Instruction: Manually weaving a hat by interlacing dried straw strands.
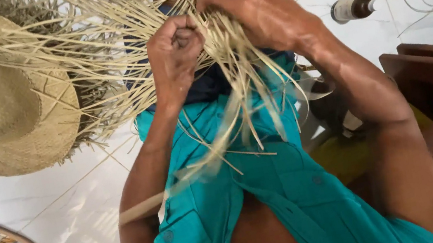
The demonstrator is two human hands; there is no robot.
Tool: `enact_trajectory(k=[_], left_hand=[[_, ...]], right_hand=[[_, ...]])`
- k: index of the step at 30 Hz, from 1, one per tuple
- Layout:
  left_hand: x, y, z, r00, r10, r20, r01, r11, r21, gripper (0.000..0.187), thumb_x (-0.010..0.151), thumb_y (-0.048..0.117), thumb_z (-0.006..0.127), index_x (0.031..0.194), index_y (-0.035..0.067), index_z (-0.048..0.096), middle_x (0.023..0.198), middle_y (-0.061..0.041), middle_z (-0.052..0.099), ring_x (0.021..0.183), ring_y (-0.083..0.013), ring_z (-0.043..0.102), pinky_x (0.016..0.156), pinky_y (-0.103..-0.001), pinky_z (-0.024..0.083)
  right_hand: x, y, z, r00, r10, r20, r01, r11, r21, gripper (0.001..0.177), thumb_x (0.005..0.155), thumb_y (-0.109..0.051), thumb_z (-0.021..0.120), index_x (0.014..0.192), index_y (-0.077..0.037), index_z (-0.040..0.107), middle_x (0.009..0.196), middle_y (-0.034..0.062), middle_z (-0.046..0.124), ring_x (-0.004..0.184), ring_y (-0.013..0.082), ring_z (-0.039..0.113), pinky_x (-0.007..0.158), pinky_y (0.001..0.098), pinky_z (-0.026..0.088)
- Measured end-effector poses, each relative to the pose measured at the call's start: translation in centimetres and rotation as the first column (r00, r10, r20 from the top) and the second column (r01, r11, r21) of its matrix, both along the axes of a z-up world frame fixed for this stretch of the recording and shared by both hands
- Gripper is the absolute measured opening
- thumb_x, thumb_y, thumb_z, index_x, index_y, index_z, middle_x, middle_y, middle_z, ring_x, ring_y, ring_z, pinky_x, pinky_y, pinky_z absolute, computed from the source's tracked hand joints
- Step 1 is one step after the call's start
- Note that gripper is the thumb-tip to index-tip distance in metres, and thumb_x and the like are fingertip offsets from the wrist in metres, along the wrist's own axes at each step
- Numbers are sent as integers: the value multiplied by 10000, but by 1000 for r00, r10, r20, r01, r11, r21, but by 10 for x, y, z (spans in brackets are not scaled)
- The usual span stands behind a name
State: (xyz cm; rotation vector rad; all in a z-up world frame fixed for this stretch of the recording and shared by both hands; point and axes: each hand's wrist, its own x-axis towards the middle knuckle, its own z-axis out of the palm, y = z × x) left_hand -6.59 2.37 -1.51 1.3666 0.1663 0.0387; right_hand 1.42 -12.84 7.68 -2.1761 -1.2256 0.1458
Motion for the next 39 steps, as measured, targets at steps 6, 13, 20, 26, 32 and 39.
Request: enact_trajectory(k=[6,13,20,26,32,39], left_hand=[[-5,-6,19,985,59,162,-122,902,415,148,819,-15,629,964,0,654,778,-55,660,625,-127,590,606,-233,501],[-2,1,-1,991,51,-121,-43,996,72,98,840,21,622,907,-32,671,702,1,561,592,-53,448,529,-179,380],[-1,1,18,999,12,-51,-4,989,147,73,852,-26,567,791,13,557,659,18,462,578,-58,363,525,-189,319],[-7,-11,26,973,-26,230,-139,728,672,123,848,48,613,869,3,501,817,-118,464,666,-279,471,625,-373,403],[-6,-1,26,997,19,78,-44,941,336,245,709,-112,590,920,-4,654,783,-8,537,608,-91,380,547,-207,325],[-6,-4,27,998,36,58,-55,928,370,79,820,4,658,888,-36,650,786,-28,588,629,-96,461,585,-211,401]], right_hand=[[-6,0,-4,821,-255,-511,285,958,-20,80,920,-115,577,921,-54,526,885,27,474,784,134,456,706,268,400],[-12,-21,-35,878,93,470,-88,996,-32,109,865,-113,732,961,-72,701,1165,88,549,1109,230,523,974,374,465],[-6,-13,-31,927,71,369,-44,996,-81,85,891,-120,721,968,-117,685,1072,30,611,1098,188,527,1003,335,423],[2,1,-28,897,-58,438,40,998,49,58,913,-143,639,872,-108,660,941,7,574,715,155,521,730,310,440],[-2,-4,-27,965,-33,261,24,999,40,235,961,-164,682,1061,19,573,1083,144,552,826,225,596,692,302,557],[-9,-9,-21,992,-77,103,71,996,61,55,877,-9,671,852,-14,622,1130,88,507,854,209,481,731,325,429]])
